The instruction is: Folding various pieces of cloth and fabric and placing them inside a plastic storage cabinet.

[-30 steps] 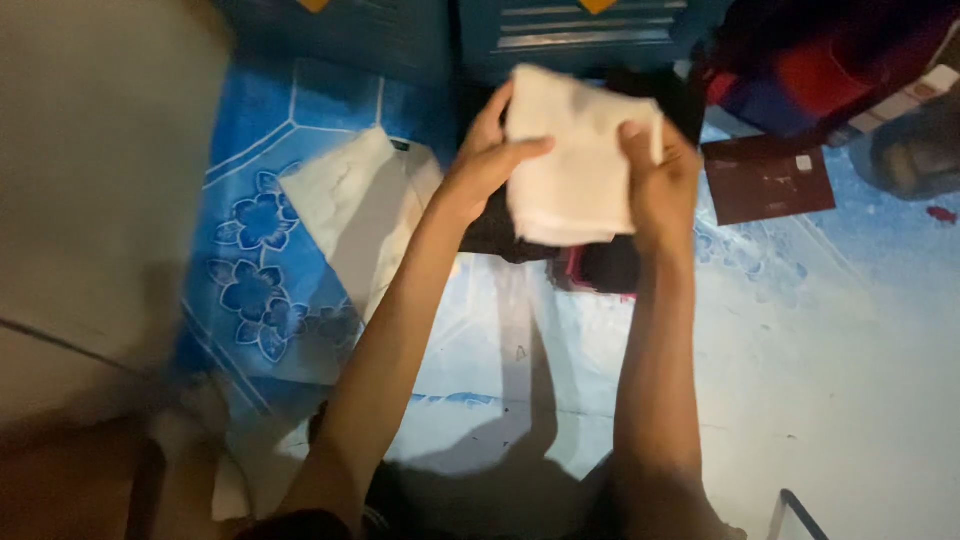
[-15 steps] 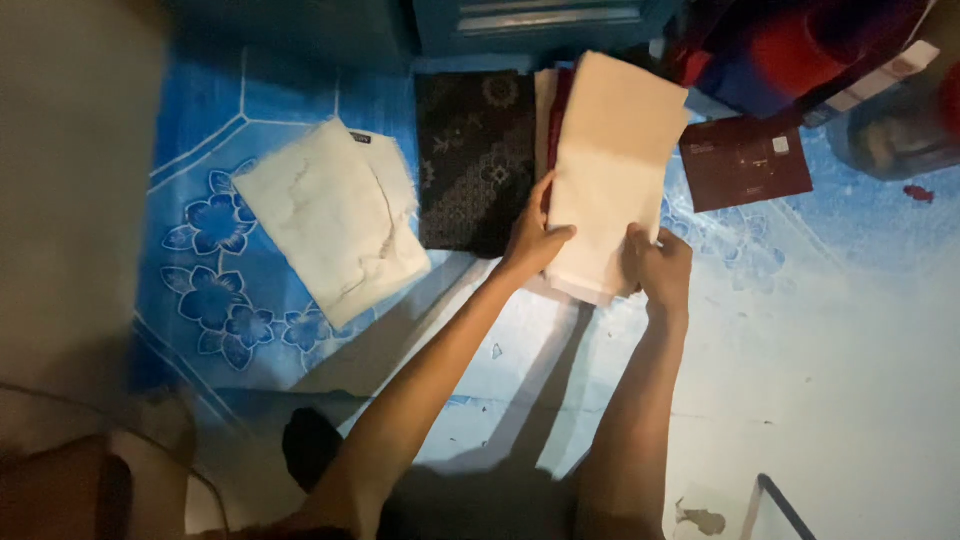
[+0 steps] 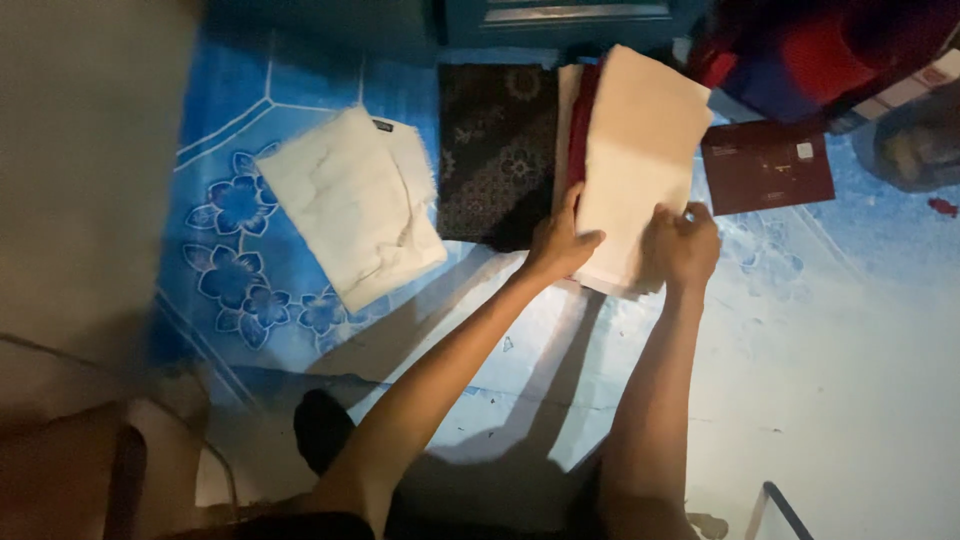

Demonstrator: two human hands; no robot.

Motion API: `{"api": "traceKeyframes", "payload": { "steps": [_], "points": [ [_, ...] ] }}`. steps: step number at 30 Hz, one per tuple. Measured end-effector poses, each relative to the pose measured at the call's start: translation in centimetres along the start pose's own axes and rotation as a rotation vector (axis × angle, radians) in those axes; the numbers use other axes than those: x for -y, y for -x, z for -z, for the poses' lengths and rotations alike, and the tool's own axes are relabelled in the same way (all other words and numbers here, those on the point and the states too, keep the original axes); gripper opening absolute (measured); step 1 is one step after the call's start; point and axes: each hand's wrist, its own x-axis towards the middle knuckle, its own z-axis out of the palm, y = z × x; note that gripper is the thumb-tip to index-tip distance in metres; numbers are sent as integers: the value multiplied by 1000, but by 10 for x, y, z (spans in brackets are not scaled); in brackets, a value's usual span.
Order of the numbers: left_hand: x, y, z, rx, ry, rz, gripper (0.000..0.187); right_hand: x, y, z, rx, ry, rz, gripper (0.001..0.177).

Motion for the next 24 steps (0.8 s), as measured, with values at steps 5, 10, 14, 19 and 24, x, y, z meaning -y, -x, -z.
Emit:
{"api": "traceKeyframes", "payload": {
  "steps": [5, 10, 14, 19, 24],
  "points": [
    [30, -4, 29, 81, -69, 40, 64, 20, 11, 1, -141, 292, 78, 43],
    [101, -31, 102, -309, -1, -104, 35, 49, 13, -5, -313, 324, 380, 35],
    [128, -11, 206, -682, -181, -58, 25, 96, 27, -38, -302, 152, 564, 25],
    [166, 41, 297, -899, -424, 181, 34, 129, 77, -118, 166, -208, 458, 17],
    [245, 51, 326, -988, -509, 293, 53, 148, 137, -191, 530, 39, 477, 24]
  ]
}}
